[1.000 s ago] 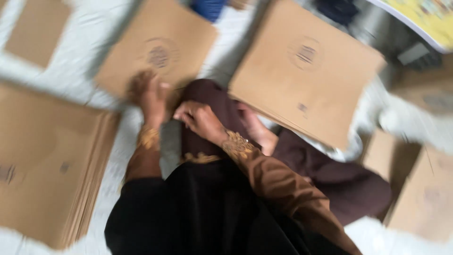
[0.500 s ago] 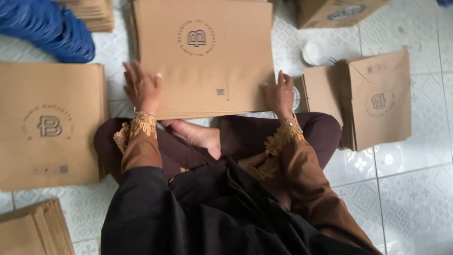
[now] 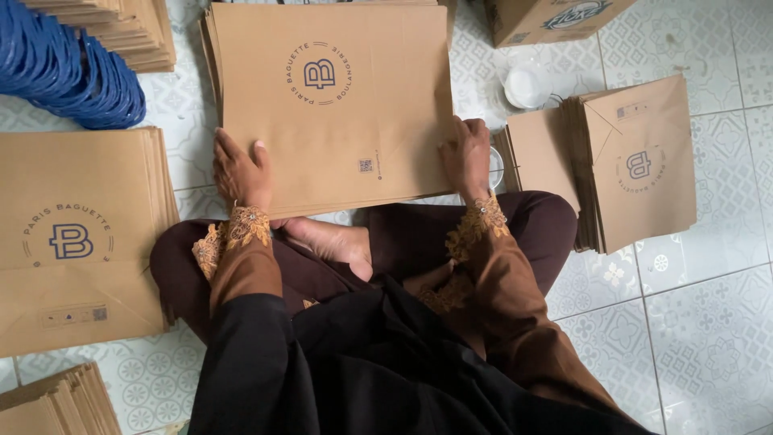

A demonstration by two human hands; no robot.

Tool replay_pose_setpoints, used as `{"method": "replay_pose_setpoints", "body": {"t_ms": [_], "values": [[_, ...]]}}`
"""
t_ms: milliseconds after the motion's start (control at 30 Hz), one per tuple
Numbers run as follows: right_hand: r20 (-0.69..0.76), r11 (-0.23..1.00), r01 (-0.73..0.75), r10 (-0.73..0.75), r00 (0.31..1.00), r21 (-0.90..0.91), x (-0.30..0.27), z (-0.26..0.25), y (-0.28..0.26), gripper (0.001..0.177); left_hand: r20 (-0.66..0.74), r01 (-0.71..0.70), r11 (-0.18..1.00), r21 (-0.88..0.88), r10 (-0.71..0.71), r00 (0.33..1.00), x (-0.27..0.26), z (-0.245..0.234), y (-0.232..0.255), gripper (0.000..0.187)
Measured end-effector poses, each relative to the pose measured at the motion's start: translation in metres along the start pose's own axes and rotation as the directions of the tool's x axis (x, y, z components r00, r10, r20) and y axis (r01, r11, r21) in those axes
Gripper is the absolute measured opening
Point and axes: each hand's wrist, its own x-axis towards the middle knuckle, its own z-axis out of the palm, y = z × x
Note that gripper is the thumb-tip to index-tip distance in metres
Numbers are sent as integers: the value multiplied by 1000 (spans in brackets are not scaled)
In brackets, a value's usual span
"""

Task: Folding and gluing the bottom of paper bags to complete their assembly.

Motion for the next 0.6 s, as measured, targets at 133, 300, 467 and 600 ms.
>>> {"method": "replay_pose_setpoints", "body": {"t_ms": [133, 300, 467, 600], "values": [[14, 972, -75, 74, 997, 224, 23, 13, 38, 43, -24, 6, 1000, -10, -6, 1000, 0, 9, -5, 77], [186, 853, -347, 296, 937, 390, 73, 60, 81, 55, 19, 77, 997, -13, -77, 997, 1, 13, -2, 63], [202, 643, -391, 349, 915, 659, 65, 65, 59, 34, -8, 107, 993, -41, -107, 994, 2, 14, 0, 57], [372, 200, -463, 369, 852, 863, 52, 49, 68, 19, 18, 138, 983, -120, -136, 990, 3, 8, 1, 55]]}}
